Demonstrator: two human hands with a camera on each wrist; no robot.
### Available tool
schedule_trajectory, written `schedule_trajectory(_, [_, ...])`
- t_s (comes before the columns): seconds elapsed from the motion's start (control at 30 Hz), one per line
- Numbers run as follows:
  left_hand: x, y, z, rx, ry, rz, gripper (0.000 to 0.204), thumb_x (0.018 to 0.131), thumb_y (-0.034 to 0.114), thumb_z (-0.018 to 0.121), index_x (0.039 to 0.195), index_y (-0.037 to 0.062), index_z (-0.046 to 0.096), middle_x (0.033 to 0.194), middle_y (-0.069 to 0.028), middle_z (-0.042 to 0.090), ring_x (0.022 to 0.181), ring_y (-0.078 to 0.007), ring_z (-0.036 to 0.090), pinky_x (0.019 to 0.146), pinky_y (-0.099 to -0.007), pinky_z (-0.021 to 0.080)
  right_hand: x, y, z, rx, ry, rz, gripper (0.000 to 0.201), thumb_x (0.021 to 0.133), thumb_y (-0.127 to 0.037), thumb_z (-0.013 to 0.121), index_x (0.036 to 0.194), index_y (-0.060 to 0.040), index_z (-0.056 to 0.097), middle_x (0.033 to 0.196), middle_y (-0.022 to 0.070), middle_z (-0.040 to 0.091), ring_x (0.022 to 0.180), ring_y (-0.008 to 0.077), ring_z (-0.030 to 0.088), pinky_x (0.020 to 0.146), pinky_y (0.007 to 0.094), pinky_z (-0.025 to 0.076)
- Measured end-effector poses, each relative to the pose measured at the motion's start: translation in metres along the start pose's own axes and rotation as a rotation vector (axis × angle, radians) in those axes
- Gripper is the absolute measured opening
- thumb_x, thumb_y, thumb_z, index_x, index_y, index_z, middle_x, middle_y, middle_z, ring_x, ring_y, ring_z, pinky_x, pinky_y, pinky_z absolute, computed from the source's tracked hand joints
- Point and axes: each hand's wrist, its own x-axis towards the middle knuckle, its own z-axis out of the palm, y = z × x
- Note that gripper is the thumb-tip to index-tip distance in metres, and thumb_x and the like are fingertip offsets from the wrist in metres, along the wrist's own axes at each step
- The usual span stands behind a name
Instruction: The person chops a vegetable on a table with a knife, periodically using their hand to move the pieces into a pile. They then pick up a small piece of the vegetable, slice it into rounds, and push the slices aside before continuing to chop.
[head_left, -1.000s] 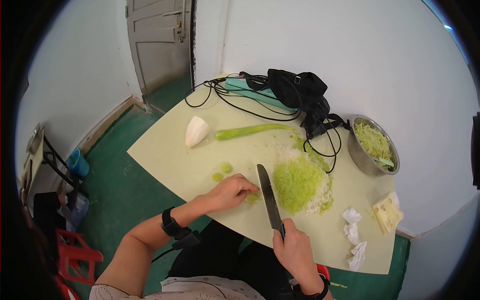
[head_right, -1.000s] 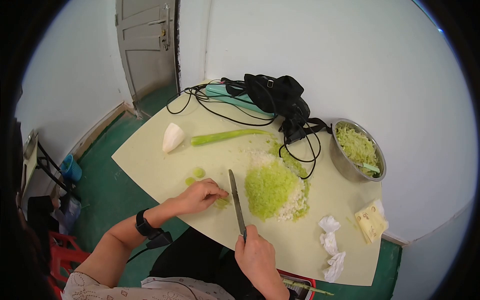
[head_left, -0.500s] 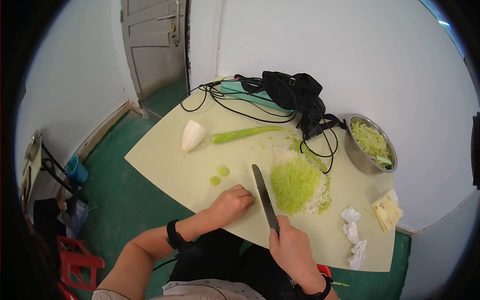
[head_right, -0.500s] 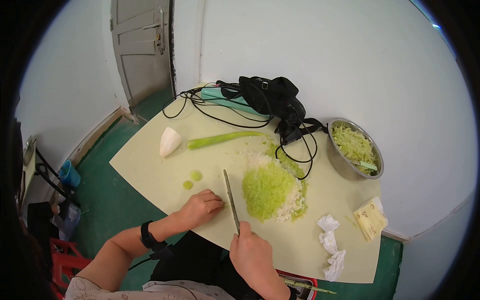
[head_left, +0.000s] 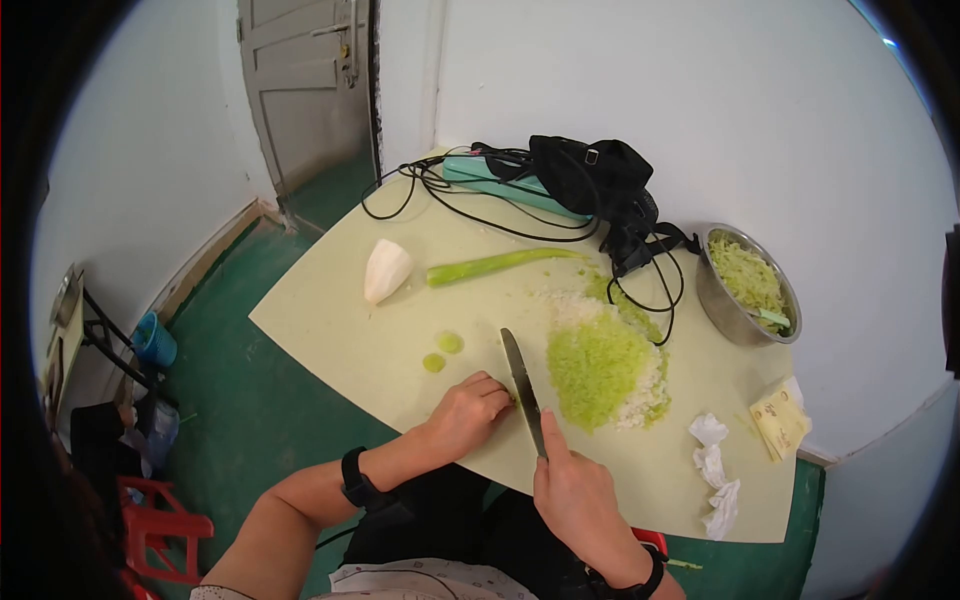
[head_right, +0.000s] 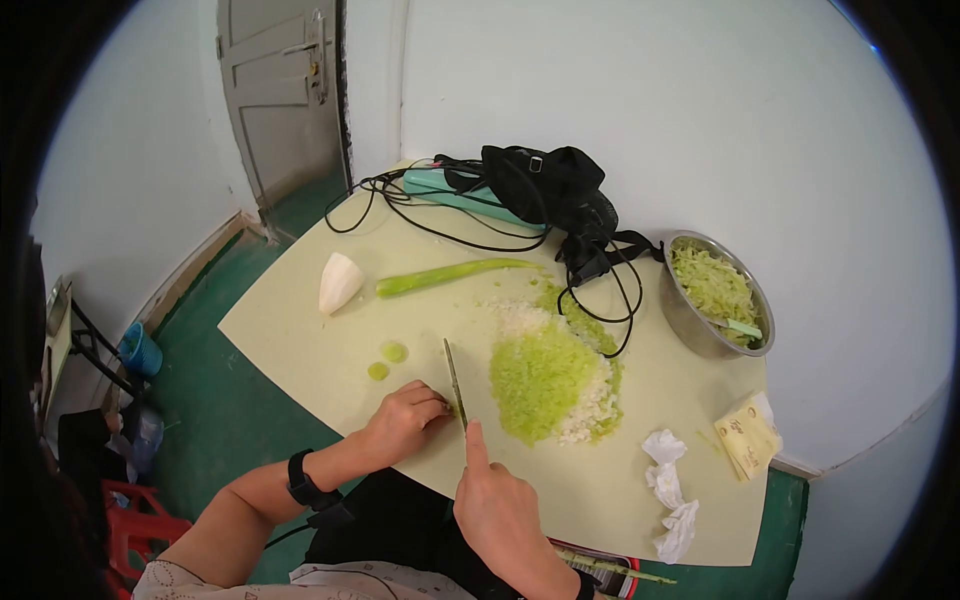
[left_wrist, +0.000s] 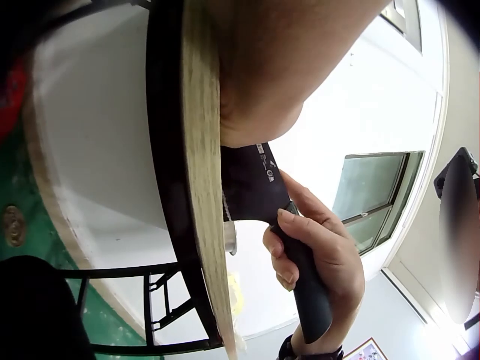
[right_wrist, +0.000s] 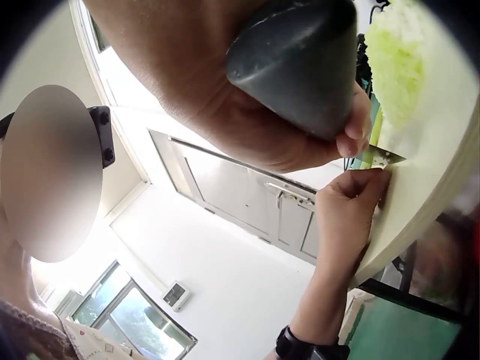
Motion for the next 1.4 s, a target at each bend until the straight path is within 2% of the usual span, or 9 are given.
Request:
schedule_trajectory(0.1, [-0.004,-0.002,0.002,0.046,-0.027,0.024,0.012,0.067,0.001,0.070,0.077,0.0002,0.064,0.081,-0.0102,0.064,0.076,-0.0259,0.059,0.066,-0.0341,0.051,0.007,0.002,0.004,-0.027,-0.003,-0.003,0.058,0.079,-0.003,0.052,0.133,0.0117,0.035,0.055,0.0177,0.053,0.044,0.0334,0.052,0.044,0.0423,0.043])
schedule_trajectory(0.3, [-0.004,0.004,-0.005,0.121,-0.056,0.091,0.012,0.070,0.001,0.065,0.081,-0.0026,0.062,0.086,-0.0118,0.063,0.081,-0.0263,0.059,0.070,-0.0335,0.051,0.018,0.009,0.016,-0.045,0.079,0.016,0.060,0.080,-0.004,0.051,0.137,0.0038,0.035,0.056,0.0158,0.053,0.045,0.0317,0.052,0.044,0.0412,0.043])
schedule_trajectory(0.4, [-0.006,0.004,-0.003,0.119,-0.060,0.064,0.012,0.070,0.000,0.065,0.081,-0.0033,0.062,0.086,-0.0118,0.063,0.082,-0.0264,0.059,0.071,-0.0332,0.051,0.014,0.005,0.010,-0.030,0.123,0.056,0.058,0.081,-0.006,0.055,0.136,-0.0010,0.038,0.055,0.0161,0.053,0.049,0.0346,0.054,0.048,0.0424,0.044])
schedule_trajectory(0.53, [-0.006,0.004,0.001,0.051,-0.012,0.037,0.014,0.067,-0.002,0.058,0.080,-0.0050,0.061,0.080,-0.0117,0.057,0.080,-0.0273,0.054,0.071,-0.0330,0.048,0.010,-0.001,0.007,-0.033,0.063,0.048,0.058,0.081,-0.005,0.054,0.136,-0.0005,0.037,0.055,0.0159,0.053,0.048,0.0341,0.054,0.048,0.0425,0.043])
schedule_trajectory(0.73, [-0.004,0.002,0.000,-0.019,-0.011,0.015,0.012,0.067,-0.004,0.060,0.079,-0.0037,0.061,0.079,-0.0117,0.057,0.079,-0.0278,0.054,0.069,-0.0343,0.049,0.015,0.002,0.013,-0.052,0.035,0.015,0.058,0.081,-0.005,0.054,0.136,0.0000,0.037,0.055,0.0171,0.053,0.048,0.0349,0.054,0.048,0.0436,0.043])
schedule_trajectory(0.83, [-0.005,0.003,0.002,0.005,0.007,-0.035,0.013,0.064,-0.002,0.068,0.076,-0.0007,0.063,0.082,-0.0101,0.062,0.077,-0.0264,0.059,0.067,-0.0339,0.051,0.022,0.003,0.012,-0.039,0.020,0.037,0.058,0.082,-0.005,0.053,0.137,-0.0003,0.037,0.055,0.0179,0.054,0.049,0.0355,0.054,0.049,0.0440,0.043])
schedule_trajectory(1.1, [-0.005,0.003,0.001,-0.042,0.040,-0.031,0.010,0.065,-0.004,0.063,0.076,-0.0025,0.062,0.076,-0.0106,0.058,0.076,-0.0276,0.055,0.066,-0.0352,0.049,0.022,0.002,0.006,0.054,0.116,0.038,0.058,0.082,-0.005,0.054,0.137,-0.0050,0.038,0.055,0.0182,0.053,0.050,0.0357,0.054,0.049,0.0437,0.043])
schedule_trajectory(1.3, [-0.003,0.003,0.000,-0.040,0.040,-0.053,0.013,0.063,-0.004,0.067,0.075,-0.0006,0.062,0.079,-0.0098,0.062,0.077,-0.0268,0.058,0.065,-0.0345,0.051,0.018,-0.001,0.012,-0.037,0.042,0.033,0.059,0.081,-0.006,0.055,0.138,-0.0047,0.038,0.053,0.0167,0.051,0.048,0.0350,0.054,0.049,0.0427,0.043])
schedule_trajectory(1.4, [-0.005,0.003,0.000,-0.011,0.005,-0.059,0.013,0.063,-0.004,0.067,0.075,-0.0005,0.062,0.080,-0.0096,0.062,0.077,-0.0265,0.059,0.065,-0.0342,0.051,0.020,0.000,0.015,-0.100,0.018,-0.020,0.058,0.081,-0.005,0.052,0.137,0.0004,0.037,0.054,0.0147,0.053,0.047,0.0316,0.054,0.046,0.0424,0.044])
